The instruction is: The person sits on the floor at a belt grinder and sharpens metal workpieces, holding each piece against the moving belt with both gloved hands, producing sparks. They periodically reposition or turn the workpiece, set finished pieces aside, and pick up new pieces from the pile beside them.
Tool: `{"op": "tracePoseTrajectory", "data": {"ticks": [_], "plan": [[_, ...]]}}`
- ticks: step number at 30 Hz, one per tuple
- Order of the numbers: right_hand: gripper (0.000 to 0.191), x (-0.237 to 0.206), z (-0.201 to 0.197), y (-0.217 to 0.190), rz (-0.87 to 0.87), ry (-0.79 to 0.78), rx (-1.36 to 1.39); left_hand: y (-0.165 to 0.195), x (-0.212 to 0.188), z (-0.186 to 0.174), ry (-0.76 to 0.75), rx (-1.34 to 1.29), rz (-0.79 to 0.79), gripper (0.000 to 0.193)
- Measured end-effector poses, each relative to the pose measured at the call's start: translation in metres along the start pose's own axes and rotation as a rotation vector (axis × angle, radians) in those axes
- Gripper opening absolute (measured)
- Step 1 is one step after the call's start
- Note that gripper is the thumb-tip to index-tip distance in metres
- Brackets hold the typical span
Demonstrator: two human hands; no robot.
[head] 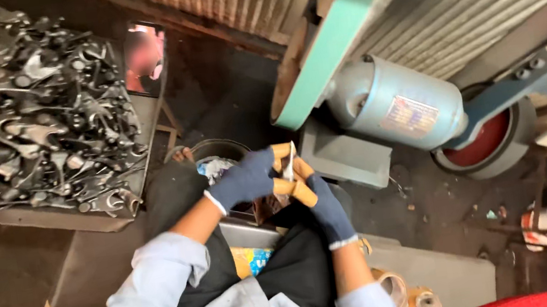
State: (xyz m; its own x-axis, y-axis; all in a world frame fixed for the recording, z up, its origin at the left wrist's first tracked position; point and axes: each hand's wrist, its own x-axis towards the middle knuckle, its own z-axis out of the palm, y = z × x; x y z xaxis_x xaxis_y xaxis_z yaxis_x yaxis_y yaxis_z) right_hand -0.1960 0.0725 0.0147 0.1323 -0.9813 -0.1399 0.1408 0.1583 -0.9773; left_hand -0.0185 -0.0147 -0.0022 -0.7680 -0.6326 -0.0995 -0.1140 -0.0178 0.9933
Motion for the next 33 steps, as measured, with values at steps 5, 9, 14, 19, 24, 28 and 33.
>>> {"op": "tracePoseTrajectory", "data": {"ticks": [5,9,14,19,24,28,33], "plan": [[0.052,0.05,0.002,0.037,-0.022,0.069,0.308,-0.051,0.042,-0.006,0.083,-0.672,0.039,0.03],[0.035,0.07,-0.012,0.073,0.061,0.192,0.334,-0.085,0.062,-0.006,0.158,-0.326,0.09,0.033],[0.031,0.067,-0.032,0.096,-0.033,0.193,-0.058,-0.089,0.06,-0.012,0.208,-0.086,0.188,0.035],[0.045,0.067,-0.031,0.093,0.03,0.212,0.184,-0.067,0.063,-0.018,0.187,-0.205,0.043,0.036],[0.082,0.024,-0.024,0.041,-0.057,0.017,0.255,-0.027,0.025,-0.009,0.232,0.41,0.396,0.058],[0.07,0.013,0.001,0.026,0.059,0.358,-0.667,0.004,-0.001,0.009,0.49,0.801,0.314,0.073],[0.06,-0.004,0.013,0.038,0.232,0.145,0.456,0.026,-0.023,0.029,0.412,0.315,0.16,0.077]]}}
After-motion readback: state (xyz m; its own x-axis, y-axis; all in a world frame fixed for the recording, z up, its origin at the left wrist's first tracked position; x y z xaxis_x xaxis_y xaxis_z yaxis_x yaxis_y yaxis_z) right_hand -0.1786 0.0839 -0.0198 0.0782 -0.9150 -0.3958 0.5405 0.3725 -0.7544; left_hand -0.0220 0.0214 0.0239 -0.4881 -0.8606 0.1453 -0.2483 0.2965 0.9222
